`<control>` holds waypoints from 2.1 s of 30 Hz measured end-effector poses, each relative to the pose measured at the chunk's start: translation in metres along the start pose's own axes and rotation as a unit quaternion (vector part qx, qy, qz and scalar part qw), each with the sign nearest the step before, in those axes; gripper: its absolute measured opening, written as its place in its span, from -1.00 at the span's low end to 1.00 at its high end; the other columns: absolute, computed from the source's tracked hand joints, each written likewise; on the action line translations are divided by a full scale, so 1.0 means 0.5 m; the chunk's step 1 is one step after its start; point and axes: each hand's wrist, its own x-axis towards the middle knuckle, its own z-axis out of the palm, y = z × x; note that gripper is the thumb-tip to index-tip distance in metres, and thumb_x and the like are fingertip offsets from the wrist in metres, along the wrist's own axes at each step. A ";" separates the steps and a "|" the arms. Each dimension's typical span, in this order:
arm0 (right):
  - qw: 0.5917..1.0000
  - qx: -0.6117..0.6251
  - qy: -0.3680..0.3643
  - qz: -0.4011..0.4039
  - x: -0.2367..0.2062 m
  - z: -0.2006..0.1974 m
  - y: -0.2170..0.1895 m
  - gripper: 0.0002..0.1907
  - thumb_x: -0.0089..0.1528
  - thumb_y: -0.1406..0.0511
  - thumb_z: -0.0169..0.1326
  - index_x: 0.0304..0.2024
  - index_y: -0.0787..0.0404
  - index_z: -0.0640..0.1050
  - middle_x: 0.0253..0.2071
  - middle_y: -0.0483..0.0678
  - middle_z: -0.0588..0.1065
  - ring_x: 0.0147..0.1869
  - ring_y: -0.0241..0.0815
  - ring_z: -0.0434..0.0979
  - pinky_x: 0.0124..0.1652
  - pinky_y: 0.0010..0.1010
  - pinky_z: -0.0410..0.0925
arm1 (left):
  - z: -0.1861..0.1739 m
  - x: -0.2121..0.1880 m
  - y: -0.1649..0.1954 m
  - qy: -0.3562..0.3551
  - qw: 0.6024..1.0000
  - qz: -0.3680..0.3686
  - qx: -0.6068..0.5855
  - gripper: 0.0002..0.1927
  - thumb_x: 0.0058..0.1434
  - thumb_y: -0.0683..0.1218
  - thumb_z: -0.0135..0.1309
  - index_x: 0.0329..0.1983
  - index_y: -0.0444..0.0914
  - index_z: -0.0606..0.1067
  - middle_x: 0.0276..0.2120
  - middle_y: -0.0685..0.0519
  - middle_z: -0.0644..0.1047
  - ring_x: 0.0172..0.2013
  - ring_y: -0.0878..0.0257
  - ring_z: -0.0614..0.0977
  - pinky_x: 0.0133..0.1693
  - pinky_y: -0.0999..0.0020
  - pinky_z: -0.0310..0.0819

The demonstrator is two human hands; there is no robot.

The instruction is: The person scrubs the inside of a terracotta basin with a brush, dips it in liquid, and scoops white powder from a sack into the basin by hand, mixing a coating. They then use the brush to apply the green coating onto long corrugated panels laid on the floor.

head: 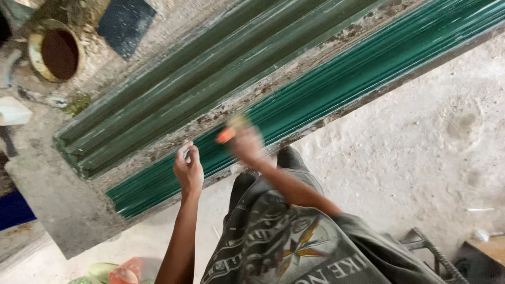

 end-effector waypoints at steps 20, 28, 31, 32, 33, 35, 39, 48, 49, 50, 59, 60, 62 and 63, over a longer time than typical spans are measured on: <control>0.962 0.029 0.179 0.204 0.094 -0.691 0.644 -0.78 0.50 0.21 -0.05 -0.02 0.12 0.61 -0.31 0.05 0.56 -0.24 0.01 0.58 -0.28 -0.19 0.38 | 0.056 -0.038 0.053 -0.087 0.994 0.014 0.066 -0.65 0.42 -0.02 0.06 0.13 -0.34 0.51 0.15 -0.08 0.57 0.09 0.22 0.60 0.01 0.34 0.50; 0.851 -0.449 0.273 -0.018 0.214 -0.691 0.663 -0.65 0.43 0.27 -0.10 0.12 0.36 0.55 -0.01 0.16 0.58 -0.12 -0.11 0.60 -0.21 -0.25 0.46 | 0.028 -0.062 0.042 -0.044 0.998 -0.036 0.040 -0.62 0.40 -0.01 0.07 0.15 -0.33 0.51 0.14 -0.08 0.58 0.03 0.19 0.61 -0.04 0.35 0.48; 0.929 -0.317 0.142 0.131 0.174 -0.500 0.546 -0.63 0.28 0.25 0.16 0.15 0.11 0.57 -0.15 0.20 0.47 -0.09 0.26 0.47 -0.17 0.08 0.35 | 0.004 -0.087 0.003 -0.015 0.999 -0.026 0.036 -0.64 0.41 -0.02 0.06 0.15 -0.33 0.51 0.13 -0.09 0.58 0.06 0.19 0.61 0.00 0.36 0.50; 0.950 -0.269 0.132 0.088 0.153 -0.429 0.489 -0.65 0.25 0.25 0.18 0.09 0.14 0.56 -0.17 0.20 0.46 -0.09 0.23 0.47 -0.14 0.07 0.36 | -0.008 -0.096 -0.011 -0.001 0.999 -0.026 0.046 -0.65 0.41 -0.02 0.06 0.14 -0.33 0.51 0.12 -0.08 0.57 0.07 0.20 0.61 0.03 0.37 0.51; 0.940 -0.296 0.167 0.040 0.128 -0.364 0.427 -0.63 0.34 0.23 0.20 0.18 0.16 0.56 -0.22 0.15 0.45 -0.14 0.22 0.45 -0.15 0.04 0.35 | -0.019 -0.104 -0.025 0.010 0.999 -0.035 0.036 -0.65 0.41 -0.01 0.05 0.14 -0.33 0.51 0.10 -0.08 0.59 0.06 0.20 0.63 0.03 0.37 0.52; 0.941 -0.307 0.139 0.037 0.084 -0.241 0.296 -0.77 0.24 0.17 0.22 -0.19 0.14 0.54 -0.33 0.16 0.48 -0.27 0.20 0.51 -0.30 0.00 0.38 | -0.041 -0.110 -0.054 0.032 0.999 -0.039 0.005 -0.65 0.42 0.00 0.05 0.12 -0.33 0.50 0.06 -0.08 0.62 0.04 0.20 0.66 0.02 0.37 0.53; 0.979 -0.031 -0.155 0.127 0.029 -0.045 0.049 -0.75 0.34 0.15 0.10 -0.13 0.19 0.53 -0.31 0.10 0.57 -0.32 0.08 0.61 -0.36 -0.07 0.48 | -0.102 -0.101 -0.118 0.085 0.995 -0.043 -0.023 -0.63 0.40 0.03 0.05 0.10 -0.32 0.53 0.09 -0.08 0.60 0.00 0.17 0.65 -0.06 0.34 0.54; 0.956 0.218 -0.181 -0.081 0.303 0.271 -0.372 -0.79 0.30 0.34 0.03 -0.04 0.28 0.55 -0.17 0.03 0.58 -0.12 0.06 0.59 -0.20 -0.13 0.50 | -0.398 0.034 -0.256 0.126 0.984 -0.027 -0.123 -0.56 0.42 0.08 0.01 0.19 -0.33 0.49 0.07 -0.12 0.58 -0.03 0.14 0.63 -0.06 0.28 0.51; 0.949 0.252 -0.189 -0.016 0.354 0.287 -0.409 -0.80 0.33 0.32 -0.02 -0.05 0.27 0.52 -0.20 0.01 0.57 -0.19 -0.02 0.60 -0.27 -0.19 0.51 | -0.434 0.045 -0.263 0.136 0.983 -0.001 -0.123 -0.57 0.45 0.06 0.01 0.19 -0.35 0.47 0.08 -0.13 0.57 0.01 0.15 0.62 -0.03 0.28 0.50; 0.938 0.284 -0.191 0.050 0.407 0.299 -0.444 -0.81 0.36 0.30 -0.07 -0.05 0.25 0.49 -0.24 -0.01 0.55 -0.27 -0.11 0.62 -0.35 -0.26 0.53 | -0.470 0.057 -0.269 0.144 0.982 0.028 -0.122 -0.58 0.48 0.05 0.00 0.19 -0.37 0.46 0.09 -0.15 0.56 0.05 0.15 0.61 0.01 0.28 0.49; 0.990 0.136 -0.030 -0.022 0.755 0.349 -0.576 -0.86 0.40 0.31 0.10 -0.09 0.28 0.51 -0.29 0.03 0.54 -0.37 -0.28 0.50 -0.42 -0.27 0.45 | -0.585 0.136 -0.294 0.109 0.983 -0.049 -0.142 -0.64 0.42 -0.06 0.01 0.19 -0.33 0.48 -0.10 -0.11 0.64 -0.15 0.20 0.65 -0.11 0.37 0.55; 0.994 0.079 -0.007 -0.073 0.778 0.357 -0.568 -0.84 0.43 0.32 0.14 -0.08 0.34 0.51 -0.25 0.09 0.54 -0.28 -0.22 0.49 -0.37 -0.24 0.45 | -0.584 0.132 -0.296 0.119 0.980 -0.045 -0.152 -0.65 0.43 -0.07 0.01 0.18 -0.35 0.47 -0.04 -0.12 0.62 -0.08 0.19 0.65 -0.07 0.36 0.54; 0.988 0.042 0.031 -0.144 0.807 0.387 -0.555 -0.78 0.36 0.34 0.15 -0.01 0.35 0.49 -0.23 0.04 0.58 -0.25 -0.23 0.57 -0.35 -0.25 0.48 | -0.582 0.121 -0.300 0.140 0.976 -0.027 -0.162 -0.67 0.44 -0.08 0.00 0.16 -0.38 0.46 0.09 -0.13 0.58 0.04 0.19 0.63 0.01 0.36 0.54; 0.982 0.026 0.054 -0.179 0.814 0.401 -0.551 -0.73 0.32 0.36 0.16 0.03 0.36 0.48 -0.22 0.01 0.60 -0.24 -0.23 0.61 -0.34 -0.26 0.49 | -0.580 0.114 -0.300 0.141 0.977 -0.033 -0.155 -0.67 0.44 -0.08 0.01 0.15 -0.38 0.47 0.11 -0.14 0.58 0.07 0.18 0.63 0.03 0.35 0.53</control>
